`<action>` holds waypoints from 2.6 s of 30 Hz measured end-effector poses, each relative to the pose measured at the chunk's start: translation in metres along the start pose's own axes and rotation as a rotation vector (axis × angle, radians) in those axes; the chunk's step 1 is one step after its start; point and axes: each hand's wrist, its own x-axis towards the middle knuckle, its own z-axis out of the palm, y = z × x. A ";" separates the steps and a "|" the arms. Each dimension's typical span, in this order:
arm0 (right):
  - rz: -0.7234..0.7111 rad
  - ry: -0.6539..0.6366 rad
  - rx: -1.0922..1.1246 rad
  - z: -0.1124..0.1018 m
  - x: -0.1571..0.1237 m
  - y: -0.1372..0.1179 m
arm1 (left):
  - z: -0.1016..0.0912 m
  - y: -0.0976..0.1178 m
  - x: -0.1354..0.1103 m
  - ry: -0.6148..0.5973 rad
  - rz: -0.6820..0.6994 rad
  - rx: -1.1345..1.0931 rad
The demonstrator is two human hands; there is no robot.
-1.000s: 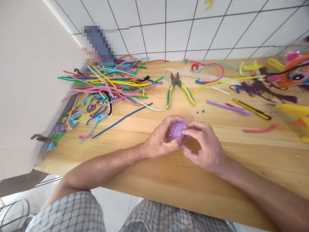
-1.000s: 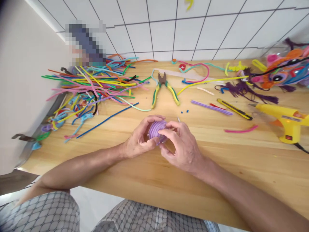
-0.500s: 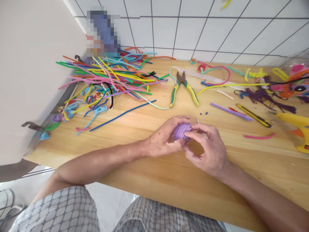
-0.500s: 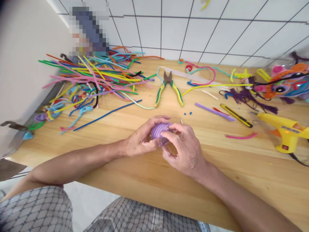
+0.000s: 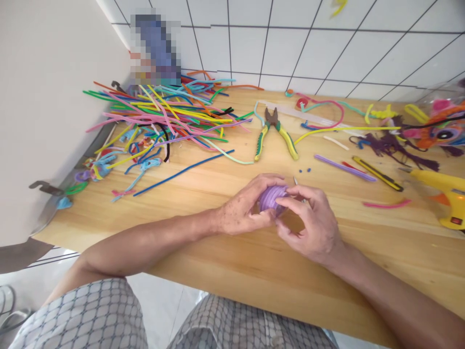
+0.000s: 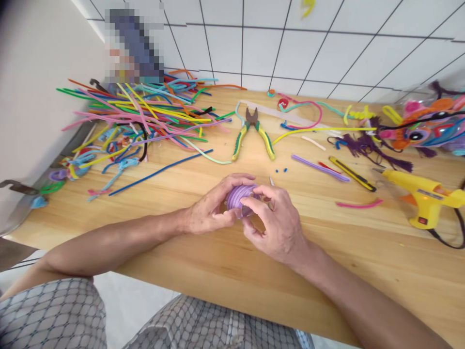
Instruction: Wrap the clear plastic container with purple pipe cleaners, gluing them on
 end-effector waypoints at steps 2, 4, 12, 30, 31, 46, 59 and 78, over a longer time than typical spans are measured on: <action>-0.002 -0.001 -0.009 0.000 0.000 0.000 | 0.000 0.000 0.000 0.000 -0.001 0.010; -0.010 -0.002 -0.012 -0.001 0.001 -0.001 | 0.000 0.001 0.000 -0.002 0.000 0.020; 0.028 0.031 0.020 0.000 0.000 -0.001 | 0.002 0.001 -0.001 0.005 -0.038 0.012; -0.001 0.031 0.004 -0.001 0.001 -0.001 | 0.002 0.000 -0.002 0.001 -0.014 0.037; -0.007 0.025 -0.002 -0.001 0.001 -0.001 | 0.002 0.000 -0.002 0.002 -0.009 0.036; -0.021 0.026 0.008 0.000 0.000 0.001 | 0.002 0.000 -0.001 0.015 -0.011 0.026; -0.085 -0.014 -0.002 -0.008 0.003 0.009 | -0.004 0.007 -0.002 -0.019 -0.126 -0.082; 0.025 -0.063 0.215 -0.015 0.002 0.009 | 0.000 0.025 0.008 0.026 -0.422 -0.178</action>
